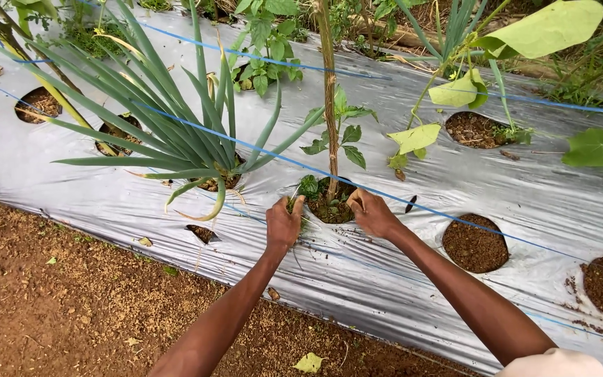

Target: Adding soil to planting holes in a plastic-covered garden bed using hands and a small hand tool.

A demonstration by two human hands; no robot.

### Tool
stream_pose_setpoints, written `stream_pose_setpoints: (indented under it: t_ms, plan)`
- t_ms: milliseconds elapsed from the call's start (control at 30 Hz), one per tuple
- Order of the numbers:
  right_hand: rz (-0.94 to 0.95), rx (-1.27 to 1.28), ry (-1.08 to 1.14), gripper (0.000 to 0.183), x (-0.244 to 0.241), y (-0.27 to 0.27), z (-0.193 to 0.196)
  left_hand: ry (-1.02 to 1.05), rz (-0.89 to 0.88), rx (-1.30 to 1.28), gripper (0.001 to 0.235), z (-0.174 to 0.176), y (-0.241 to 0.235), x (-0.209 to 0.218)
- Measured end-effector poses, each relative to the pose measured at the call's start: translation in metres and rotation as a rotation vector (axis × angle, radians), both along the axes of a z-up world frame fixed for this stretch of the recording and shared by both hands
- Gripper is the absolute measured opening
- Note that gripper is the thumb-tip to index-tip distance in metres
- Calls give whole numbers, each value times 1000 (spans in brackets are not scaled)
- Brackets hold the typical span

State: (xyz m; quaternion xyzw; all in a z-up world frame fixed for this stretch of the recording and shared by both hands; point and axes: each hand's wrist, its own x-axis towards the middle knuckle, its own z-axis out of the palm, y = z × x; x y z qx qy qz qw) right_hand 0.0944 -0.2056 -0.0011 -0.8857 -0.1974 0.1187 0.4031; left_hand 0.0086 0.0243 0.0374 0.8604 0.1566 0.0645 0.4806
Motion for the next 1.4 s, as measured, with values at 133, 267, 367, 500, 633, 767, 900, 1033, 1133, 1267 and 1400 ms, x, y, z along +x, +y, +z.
stream_pose_setpoints:
  t_ms: [133, 267, 367, 500, 633, 767, 900, 1033, 1133, 1267, 1400]
  plan:
    - [-110, 85, -18, 14, -3, 13, 31, -80, -23, -14, 29, -6, 0, 14]
    - [-144, 98, -30, 11, 5, 23, 31, 52, -197, 219, 44, 31, -6, 7]
    - [-146, 128, -32, 14, 9, 29, 23, 87, -277, 356, 52, 27, -5, 19]
    - [-144, 135, -58, 20, 7, 30, 23, 39, -344, 641, 35, -28, -3, 59]
    - [-137, 147, -110, 22, 11, 33, 13, -46, -411, 837, 26, -68, -1, 74]
    - [-110, 134, -179, 24, 4, 34, 14, 16, -507, 844, 21, -53, 0, 77]
    - [-85, 170, -239, 25, 6, 35, 9, -10, -451, 679, 34, -51, 3, 88]
    - [-96, 136, -250, 22, 0, 37, 19, -44, -420, 724, 32, -48, 0, 77]
    - [-124, 112, -235, 20, -1, 35, 21, -132, -335, 657, 29, -63, 2, 84]
    - [-116, 115, -273, 19, 2, 31, 13, -90, -277, 452, 28, -47, 2, 75]
    - [-117, 130, -284, 22, 1, 31, 11, -82, -253, 303, 32, -36, 3, 64]
